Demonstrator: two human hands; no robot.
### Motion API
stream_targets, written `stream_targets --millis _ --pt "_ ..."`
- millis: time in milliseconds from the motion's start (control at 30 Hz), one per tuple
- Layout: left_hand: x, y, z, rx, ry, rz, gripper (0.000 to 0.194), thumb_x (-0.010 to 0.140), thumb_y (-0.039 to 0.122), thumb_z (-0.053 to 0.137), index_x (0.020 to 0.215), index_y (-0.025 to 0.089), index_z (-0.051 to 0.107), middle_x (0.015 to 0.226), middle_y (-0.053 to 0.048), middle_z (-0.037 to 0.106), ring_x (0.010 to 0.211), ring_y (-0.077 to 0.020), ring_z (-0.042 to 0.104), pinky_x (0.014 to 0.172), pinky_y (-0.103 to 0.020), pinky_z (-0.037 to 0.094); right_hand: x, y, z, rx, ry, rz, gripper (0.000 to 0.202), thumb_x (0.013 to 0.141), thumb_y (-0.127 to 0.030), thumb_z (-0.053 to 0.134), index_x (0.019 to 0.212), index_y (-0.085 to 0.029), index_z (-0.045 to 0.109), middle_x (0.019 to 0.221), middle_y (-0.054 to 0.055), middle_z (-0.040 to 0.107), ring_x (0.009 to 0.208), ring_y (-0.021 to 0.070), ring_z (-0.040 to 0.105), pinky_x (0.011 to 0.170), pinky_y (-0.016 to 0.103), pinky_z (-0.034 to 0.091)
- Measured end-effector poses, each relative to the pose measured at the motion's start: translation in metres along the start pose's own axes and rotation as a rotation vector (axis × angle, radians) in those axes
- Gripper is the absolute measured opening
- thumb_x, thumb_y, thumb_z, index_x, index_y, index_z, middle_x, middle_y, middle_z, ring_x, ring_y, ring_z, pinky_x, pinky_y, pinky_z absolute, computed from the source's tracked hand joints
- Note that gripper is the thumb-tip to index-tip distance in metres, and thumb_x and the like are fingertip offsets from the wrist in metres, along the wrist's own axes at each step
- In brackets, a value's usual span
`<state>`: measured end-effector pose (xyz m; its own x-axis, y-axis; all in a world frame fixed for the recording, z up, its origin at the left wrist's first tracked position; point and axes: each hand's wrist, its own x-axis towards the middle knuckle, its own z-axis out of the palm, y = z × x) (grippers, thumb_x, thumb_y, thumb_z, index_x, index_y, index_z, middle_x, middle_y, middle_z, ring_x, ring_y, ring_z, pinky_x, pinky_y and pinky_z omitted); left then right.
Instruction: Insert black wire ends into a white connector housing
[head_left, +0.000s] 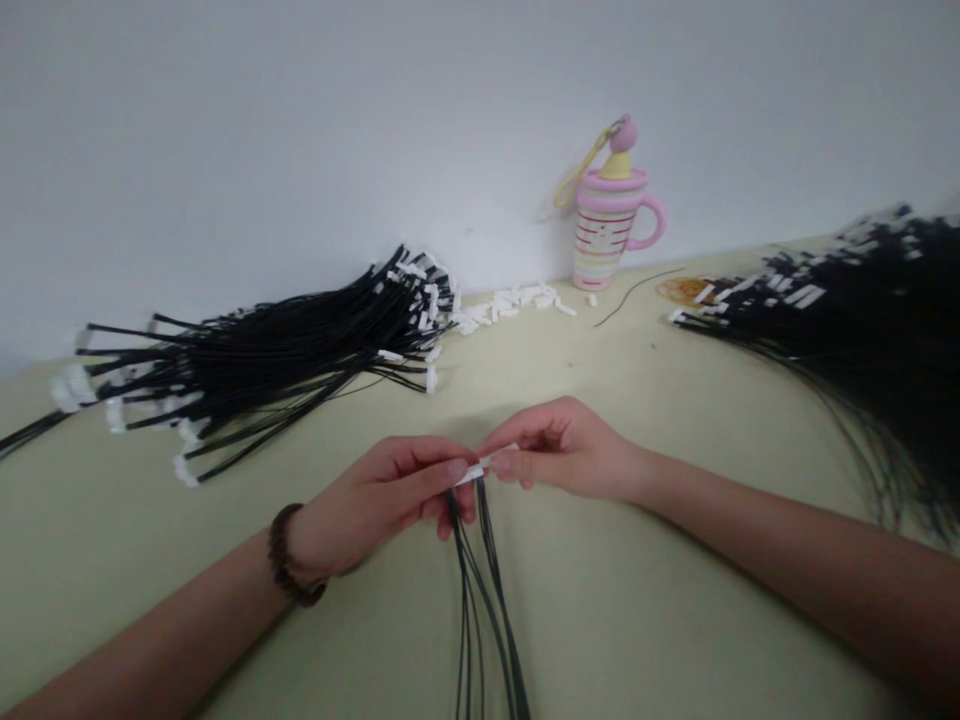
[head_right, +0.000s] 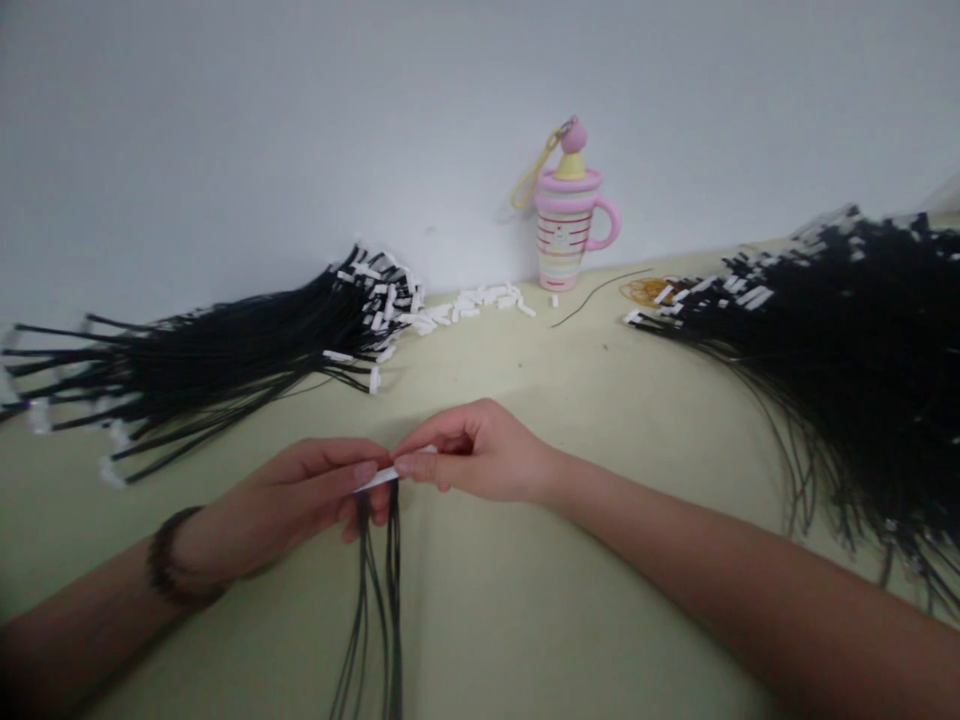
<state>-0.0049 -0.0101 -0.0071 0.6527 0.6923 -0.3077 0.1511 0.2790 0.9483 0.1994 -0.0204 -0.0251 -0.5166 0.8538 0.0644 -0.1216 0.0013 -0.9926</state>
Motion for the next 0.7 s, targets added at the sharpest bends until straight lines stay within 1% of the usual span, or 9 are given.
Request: stream_targets --millis 100,167,300,367,467,600,700 --pt "-0.0003 -0.0005 -0.0012 0.032 0.000 0.011 0.016 0.081 0.026 0.058 0.085 0.013 0.065 0.069 -0.004 0.063 0.061 -0.0104 0.056 0.052 -0.019 0.043 0.0001 -0.0016 -0.0017 0.038 -0.022 0.009 0.025 0.070 -0.027 0.069 0.089 -0.011 0.066 0.073 0.001 0.064 0.057 0.0042 0.053 0.054 0.017 0.044" --pt "-0.0004 0.0001 -0.0019 0.073 -0.014 0.011 0.017 0.083 0.027 0.055 0.085 0.013 0.065 0.070 -0.004 0.063 0.059 -0.0091 0.055 0.052 -0.019 0.044 0.0008 -0.0019 -0.0020 0.059 -0.037 0.015 0.025 0.072 -0.028 0.068 0.089 -0.010 0.065 0.072 0.001 0.064 0.057 0.0046 0.053 0.054 0.017 0.044" --pt "-0.0001 0.0015 -0.0022 0.121 -0.023 0.013 0.020 0.084 0.027 0.053 0.090 0.013 0.066 0.070 -0.003 0.063 0.057 -0.0078 0.053 0.053 -0.019 0.044 0.0012 -0.0003 0.0001 0.069 -0.024 0.016 0.025 0.075 -0.029 0.066 0.089 -0.011 0.057 0.067 0.000 0.062 0.054 0.0046 0.053 0.053 0.018 0.044" --pt "0.0002 0.0015 -0.0020 0.107 -0.022 0.010 0.020 0.084 0.027 0.054 0.091 0.014 0.067 0.070 -0.003 0.063 0.059 -0.0083 0.054 0.053 -0.019 0.044 0.0008 0.0005 0.0011 0.056 -0.007 0.016 0.024 0.075 -0.030 0.066 0.084 -0.012 0.053 0.066 -0.001 0.062 0.052 0.0044 0.052 0.052 0.017 0.043" --pt "0.0005 0.0002 -0.0019 0.049 -0.023 -0.003 0.019 0.083 0.026 0.055 0.090 0.014 0.068 0.070 -0.004 0.063 0.061 -0.0088 0.054 0.053 -0.018 0.043 0.0002 0.0008 0.0013 0.043 -0.013 0.010 0.026 0.074 -0.032 0.067 0.079 -0.013 0.050 0.065 0.000 0.063 0.052 0.0047 0.053 0.051 0.017 0.042" --pt "0.0002 -0.0014 -0.0024 0.003 -0.019 -0.009 0.018 0.083 0.025 0.056 0.089 0.014 0.067 0.069 -0.004 0.064 0.061 -0.0090 0.055 0.052 -0.018 0.043 0.0000 0.0015 0.0010 0.055 -0.039 -0.019 0.027 0.074 -0.033 0.066 0.079 -0.013 0.049 0.067 0.000 0.063 0.054 0.0047 0.053 0.053 0.017 0.043" --pt "-0.0003 -0.0007 -0.0024 0.030 -0.014 -0.006 0.017 0.083 0.025 0.056 0.088 0.013 0.067 0.068 -0.003 0.063 0.058 -0.0081 0.054 0.050 -0.017 0.041 -0.0005 0.0039 0.0026 0.052 -0.052 -0.038 0.024 0.076 -0.032 0.064 0.079 -0.013 0.050 0.068 0.001 0.063 0.057 0.0052 0.054 0.055 0.017 0.043"
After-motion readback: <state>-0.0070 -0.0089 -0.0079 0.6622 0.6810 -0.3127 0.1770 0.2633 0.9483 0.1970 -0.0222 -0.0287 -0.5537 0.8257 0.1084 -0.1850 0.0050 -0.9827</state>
